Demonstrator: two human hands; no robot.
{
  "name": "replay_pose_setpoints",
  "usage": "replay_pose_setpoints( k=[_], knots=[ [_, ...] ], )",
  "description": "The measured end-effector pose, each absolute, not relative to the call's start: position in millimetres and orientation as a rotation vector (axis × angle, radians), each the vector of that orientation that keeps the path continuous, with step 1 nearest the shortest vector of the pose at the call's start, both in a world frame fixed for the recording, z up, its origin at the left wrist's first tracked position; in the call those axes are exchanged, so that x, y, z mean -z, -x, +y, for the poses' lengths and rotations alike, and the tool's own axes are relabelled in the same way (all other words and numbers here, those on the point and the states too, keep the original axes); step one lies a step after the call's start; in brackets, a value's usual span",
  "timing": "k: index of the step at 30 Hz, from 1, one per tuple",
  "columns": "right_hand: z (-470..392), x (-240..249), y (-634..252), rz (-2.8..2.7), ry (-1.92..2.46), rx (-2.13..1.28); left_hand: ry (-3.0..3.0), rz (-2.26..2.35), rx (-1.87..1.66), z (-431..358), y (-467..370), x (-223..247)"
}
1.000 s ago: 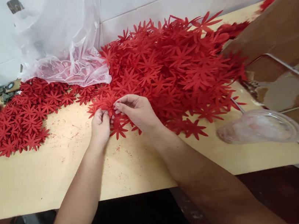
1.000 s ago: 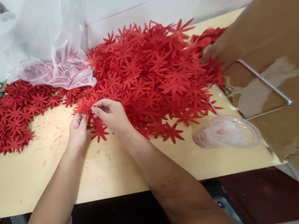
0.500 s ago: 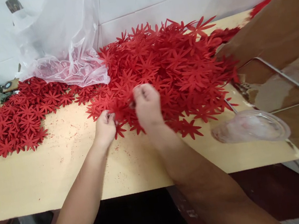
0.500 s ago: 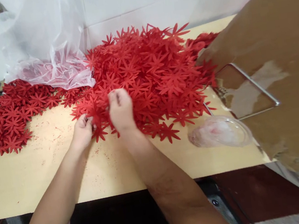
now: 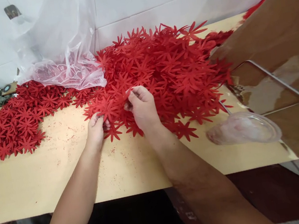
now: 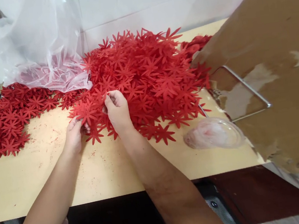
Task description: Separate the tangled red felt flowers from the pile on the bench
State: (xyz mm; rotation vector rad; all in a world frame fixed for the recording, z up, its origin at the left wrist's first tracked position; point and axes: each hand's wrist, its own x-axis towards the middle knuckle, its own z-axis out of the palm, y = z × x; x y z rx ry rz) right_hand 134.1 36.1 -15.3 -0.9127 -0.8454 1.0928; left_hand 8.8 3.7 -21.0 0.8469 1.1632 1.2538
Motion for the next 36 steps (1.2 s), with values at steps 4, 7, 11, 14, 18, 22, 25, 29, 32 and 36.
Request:
replay_pose_setpoints(
  k=[4, 7, 11, 14, 18, 22, 25, 29, 32, 36],
  knots=[
    [37, 15, -136, -0.817, 0.826, -1.321, -0.793, 1.115, -1.281, 5, -4, 20],
    [35, 12, -137, -0.819, 0.767, -1.453, -0.761, 1.090, -1.299, 7, -2, 19],
    [33, 12, -137, -0.858, 0.782, -1.468, -0.743, 1.112, -1.326, 8, 0, 17],
    [34, 14, -136, -0.913, 0.870, -1.362, -0.732, 1.133, -1.336, 8, 1, 16],
    [36, 15, -138, -1.020, 0.960, -1.133, -0.758, 1.119, -1.323, 7, 1, 17],
    [41, 22, -146, -1.120, 1.055, -0.890, -0.806, 1.096, -1.324, 7, 2, 18],
    [42, 28, -150, -1.215, 1.121, -0.672, -0.861, 1.115, -1.318, 8, 3, 19],
    [34, 23, -146, -1.396, 1.171, -0.443, -0.958, 1.171, -1.387, 9, 2, 21],
    [25, 16, -139, -1.391, 1.187, -0.461, -1.018, 1.209, -1.534, 10, 1, 21],
    [21, 12, -130, -1.208, 1.099, -1.062, -1.056, 1.251, -1.611, 11, 0, 20]
  ],
)
